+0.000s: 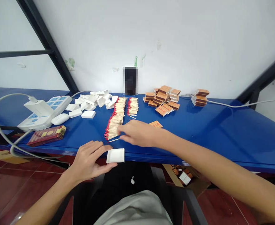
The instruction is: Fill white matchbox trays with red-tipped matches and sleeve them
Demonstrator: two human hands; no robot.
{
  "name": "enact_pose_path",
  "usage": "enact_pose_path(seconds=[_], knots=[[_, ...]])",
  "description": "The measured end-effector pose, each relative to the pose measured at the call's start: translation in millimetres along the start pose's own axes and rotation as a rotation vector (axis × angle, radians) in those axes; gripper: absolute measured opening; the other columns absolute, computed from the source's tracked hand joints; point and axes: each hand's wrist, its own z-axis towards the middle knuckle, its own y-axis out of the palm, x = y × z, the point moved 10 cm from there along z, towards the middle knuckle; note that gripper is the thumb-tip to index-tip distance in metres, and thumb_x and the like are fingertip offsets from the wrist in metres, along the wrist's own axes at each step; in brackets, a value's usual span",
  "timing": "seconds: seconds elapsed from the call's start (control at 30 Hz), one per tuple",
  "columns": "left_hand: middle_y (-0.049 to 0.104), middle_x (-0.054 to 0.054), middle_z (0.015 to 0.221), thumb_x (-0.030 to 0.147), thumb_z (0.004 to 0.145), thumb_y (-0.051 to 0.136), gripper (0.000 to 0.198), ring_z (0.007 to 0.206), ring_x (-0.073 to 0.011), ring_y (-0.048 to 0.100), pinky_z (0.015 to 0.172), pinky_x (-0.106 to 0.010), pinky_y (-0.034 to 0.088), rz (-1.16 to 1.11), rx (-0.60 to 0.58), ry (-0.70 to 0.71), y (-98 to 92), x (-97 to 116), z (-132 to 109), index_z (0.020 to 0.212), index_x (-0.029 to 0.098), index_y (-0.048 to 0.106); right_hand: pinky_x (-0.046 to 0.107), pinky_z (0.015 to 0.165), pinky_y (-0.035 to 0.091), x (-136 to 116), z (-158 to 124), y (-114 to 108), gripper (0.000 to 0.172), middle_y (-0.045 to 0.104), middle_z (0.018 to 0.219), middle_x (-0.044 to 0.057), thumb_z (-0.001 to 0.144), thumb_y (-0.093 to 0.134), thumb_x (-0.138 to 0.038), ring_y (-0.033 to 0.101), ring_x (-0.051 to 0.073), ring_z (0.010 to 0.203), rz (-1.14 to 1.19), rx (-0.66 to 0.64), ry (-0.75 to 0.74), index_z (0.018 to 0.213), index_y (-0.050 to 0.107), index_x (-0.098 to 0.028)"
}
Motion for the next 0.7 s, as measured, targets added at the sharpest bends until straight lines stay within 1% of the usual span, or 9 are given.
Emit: enact_pose_path(seconds=[0.1, 0.2, 0.27, 0.33, 0.37, 0.43, 0.5, 0.6, 0.7], knots=[[0.063, -0.002, 0.072, 0.051, 0.084, 0.068, 0.036, 0.063, -0.0186, 0.058, 0.062, -0.032, 0.043, -0.033, 0.023, 0.057, -1.9, 1.9, -3.4, 0.094, 0.017, 0.063, 0.028, 0.071, 0.039, -20.7, 9.4, 10.0, 0.017, 0.07, 0.1, 0.007, 0.099, 0.052, -0.024, 0.062, 0.018, 0.086, -0.059, 0.05, -0.083, 0.104, 0.066, -0.016], [0.062, -0.002, 0.072, 0.052, 0.083, 0.069, 0.037, 0.063, -0.0189, 0.058, 0.063, -0.033, 0.044, -0.051, 0.024, 0.067, -0.6, -0.1, -6.1, 0.092, 0.017, 0.063, 0.029, 0.069, 0.04, -20.9, 13.2, 10.3, 0.019, 0.069, 0.101, 0.007, 0.1, 0.052, -0.027, 0.063, 0.018, 0.088, -0.118, 0.077, -0.07, 0.103, 0.067, -0.017], [0.062, -0.003, 0.073, 0.052, 0.082, 0.069, 0.037, 0.064, -0.0189, 0.058, 0.062, -0.033, 0.044, -0.061, 0.015, 0.054, 1.1, -2.0, -6.9, 0.092, 0.017, 0.063, 0.03, 0.069, 0.041, -8.9, 10.0, 2.9, 0.02, 0.068, 0.101, 0.007, 0.099, 0.053, -0.03, 0.063, 0.019, 0.087, -0.138, 0.095, 0.001, 0.103, 0.068, -0.018], [0.061, -0.003, 0.073, 0.053, 0.082, 0.069, 0.038, 0.064, -0.0187, 0.057, 0.062, -0.032, 0.044, -0.068, 0.009, 0.044, 2.3, -2.8, -7.1, 0.092, 0.017, 0.063, 0.032, 0.073, 0.043, 10.8, 2.0, -5.6, 0.027, 0.067, 0.105, 0.009, 0.096, 0.056, -0.037, 0.063, 0.022, 0.09, -0.15, 0.1, 0.119, 0.109, 0.067, -0.017], [0.061, -0.003, 0.073, 0.053, 0.082, 0.068, 0.038, 0.064, -0.0186, 0.057, 0.062, -0.032, 0.044, -0.068, 0.006, 0.039, 2.7, -3.0, -7.1, 0.092, 0.017, 0.063, 0.034, 0.076, 0.045, 19.9, -3.0, -7.8, 0.035, 0.065, 0.11, 0.011, 0.095, 0.058, -0.043, 0.062, 0.024, 0.095, -0.151, 0.087, 0.165, 0.115, 0.066, -0.016], [0.06, -0.002, 0.072, 0.055, 0.082, 0.068, 0.038, 0.064, -0.0184, 0.057, 0.063, -0.032, 0.044, -0.064, -0.001, 0.029, 3.6, -3.3, -6.9, 0.091, 0.018, 0.063, 0.039, 0.087, 0.046, 31.7, -12.2, -8.1, 0.054, 0.061, 0.12, 0.015, 0.09, 0.061, -0.053, 0.059, 0.029, 0.107, -0.152, 0.049, 0.201, 0.125, 0.063, -0.013], [0.06, -0.002, 0.072, 0.055, 0.082, 0.067, 0.038, 0.064, -0.0182, 0.057, 0.063, -0.032, 0.044, -0.061, -0.012, 0.014, 4.2, -3.9, -6.6, 0.09, 0.019, 0.063, 0.043, 0.093, 0.044, 37.2, -19.3, -3.4, 0.06, 0.059, 0.124, 0.017, 0.09, 0.059, -0.057, 0.055, 0.032, 0.113, -0.151, 0.003, 0.2, 0.129, 0.062, -0.012], [0.062, -0.002, 0.074, 0.055, 0.083, 0.067, 0.037, 0.065, -0.0184, 0.058, 0.064, -0.032, 0.044, -0.058, -0.025, -0.014, 3.8, -4.5, -5.3, 0.092, 0.018, 0.064, 0.041, 0.091, 0.045, 39.2, -24.4, 5.5, 0.044, 0.062, 0.118, 0.014, 0.097, 0.05, -0.049, 0.056, 0.029, 0.11, -0.097, -0.045, 0.191, 0.12, 0.068, -0.016], [0.065, -0.003, 0.078, 0.053, 0.086, 0.066, 0.036, 0.067, -0.0188, 0.061, 0.064, -0.032, 0.045, -0.048, -0.039, -0.046, 4.4, -4.2, -0.5, 0.094, 0.018, 0.063, 0.036, 0.084, 0.045, 42.3, -23.8, 4.7, 0.031, 0.067, 0.109, 0.01, 0.099, 0.049, -0.04, 0.059, 0.025, 0.102, -0.021, -0.035, 0.23, 0.106, 0.072, -0.02]])
